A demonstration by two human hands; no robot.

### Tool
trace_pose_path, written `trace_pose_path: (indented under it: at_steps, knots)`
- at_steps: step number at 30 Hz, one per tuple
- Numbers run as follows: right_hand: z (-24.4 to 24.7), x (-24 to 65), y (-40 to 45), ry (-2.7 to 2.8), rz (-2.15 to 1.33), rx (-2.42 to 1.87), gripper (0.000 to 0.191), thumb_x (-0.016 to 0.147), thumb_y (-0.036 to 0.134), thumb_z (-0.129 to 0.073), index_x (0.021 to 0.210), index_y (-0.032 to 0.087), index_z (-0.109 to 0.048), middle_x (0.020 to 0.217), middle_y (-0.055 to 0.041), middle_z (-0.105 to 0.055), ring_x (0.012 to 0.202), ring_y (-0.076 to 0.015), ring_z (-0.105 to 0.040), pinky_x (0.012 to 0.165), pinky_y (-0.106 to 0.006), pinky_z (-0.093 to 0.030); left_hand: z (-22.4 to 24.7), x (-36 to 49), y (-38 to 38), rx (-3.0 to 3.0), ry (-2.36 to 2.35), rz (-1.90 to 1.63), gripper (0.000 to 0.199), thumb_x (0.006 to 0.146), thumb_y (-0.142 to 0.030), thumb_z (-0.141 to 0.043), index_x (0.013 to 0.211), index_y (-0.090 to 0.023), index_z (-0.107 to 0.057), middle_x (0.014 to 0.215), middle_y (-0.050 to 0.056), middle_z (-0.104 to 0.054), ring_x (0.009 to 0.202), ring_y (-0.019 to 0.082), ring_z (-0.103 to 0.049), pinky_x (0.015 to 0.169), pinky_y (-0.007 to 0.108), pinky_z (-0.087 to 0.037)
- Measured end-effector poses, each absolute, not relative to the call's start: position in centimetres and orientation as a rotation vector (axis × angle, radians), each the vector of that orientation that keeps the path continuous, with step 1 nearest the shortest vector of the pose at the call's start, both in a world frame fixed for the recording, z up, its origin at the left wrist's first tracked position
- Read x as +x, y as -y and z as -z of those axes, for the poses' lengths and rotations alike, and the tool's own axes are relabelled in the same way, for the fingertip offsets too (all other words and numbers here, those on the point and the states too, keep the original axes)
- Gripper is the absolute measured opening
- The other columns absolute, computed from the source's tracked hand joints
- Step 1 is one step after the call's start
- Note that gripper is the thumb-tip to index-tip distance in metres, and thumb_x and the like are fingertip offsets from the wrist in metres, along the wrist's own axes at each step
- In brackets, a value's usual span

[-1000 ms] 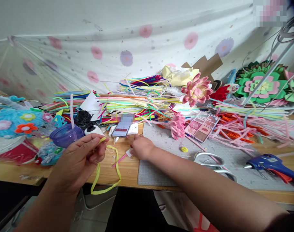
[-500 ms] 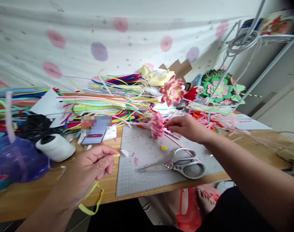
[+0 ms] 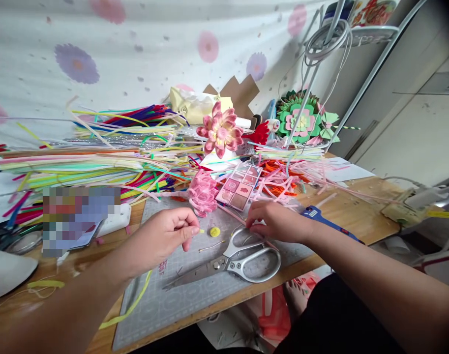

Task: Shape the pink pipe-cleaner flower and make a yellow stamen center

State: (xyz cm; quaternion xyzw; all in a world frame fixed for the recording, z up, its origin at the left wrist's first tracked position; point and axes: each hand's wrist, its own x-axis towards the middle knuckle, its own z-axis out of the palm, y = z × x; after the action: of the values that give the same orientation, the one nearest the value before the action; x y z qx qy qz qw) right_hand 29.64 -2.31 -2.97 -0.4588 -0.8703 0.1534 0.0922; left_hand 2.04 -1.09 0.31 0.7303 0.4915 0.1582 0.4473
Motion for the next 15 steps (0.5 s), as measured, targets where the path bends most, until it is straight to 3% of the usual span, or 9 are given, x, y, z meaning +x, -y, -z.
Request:
trace_pose_path:
  at_steps: [4,9,15]
  knots:
    - [3.3,28.9,2.7,2.639,-0.441,-1.325,0.015,0.079,0.022,-0.069,0.094,0.019,-0.07,0.102,-0.0063,-0.062,0.092,-0.0182,-0.058,0.08,-0.027,-0.045,0.9,3.0,0.3,1.795,-1.231,-0.353,0.018,0.081,-0.034,-0.054,0.072,-0.019,-0.058,0.056,-0.003,-0.055,0.046,0.011,-0.043,0.04,0.018,-0.03]
    - [4.4,27.9,2.7,2.62,-0.282,-1.422,0.022,0.084,0.015,-0.061,0.106,0.015,-0.063,0.1,-0.0088,-0.063,0.092,-0.0214,-0.055,0.079,-0.032,-0.043,2.5,2.5,-0.4,1.726,-1.202,-0.429,0.019,0.081,-0.035,-0.056,0.072,-0.019,-0.059,0.055,-0.002,-0.057,0.046,0.011,-0.041,0.043,0.019,-0.029]
    - [4.0,27.8,3.0,2.677,-0.148,-1.476,0.015,0.091,0.019,-0.049,0.09,0.015,-0.064,0.095,-0.0094,-0.062,0.088,-0.0213,-0.054,0.076,-0.032,-0.041,3.2,1.2,-0.9,1.714,-1.208,-0.567,0.017,0.082,-0.034,-0.056,0.073,-0.02,-0.059,0.056,-0.004,-0.057,0.045,0.01,-0.039,0.043,0.02,-0.028]
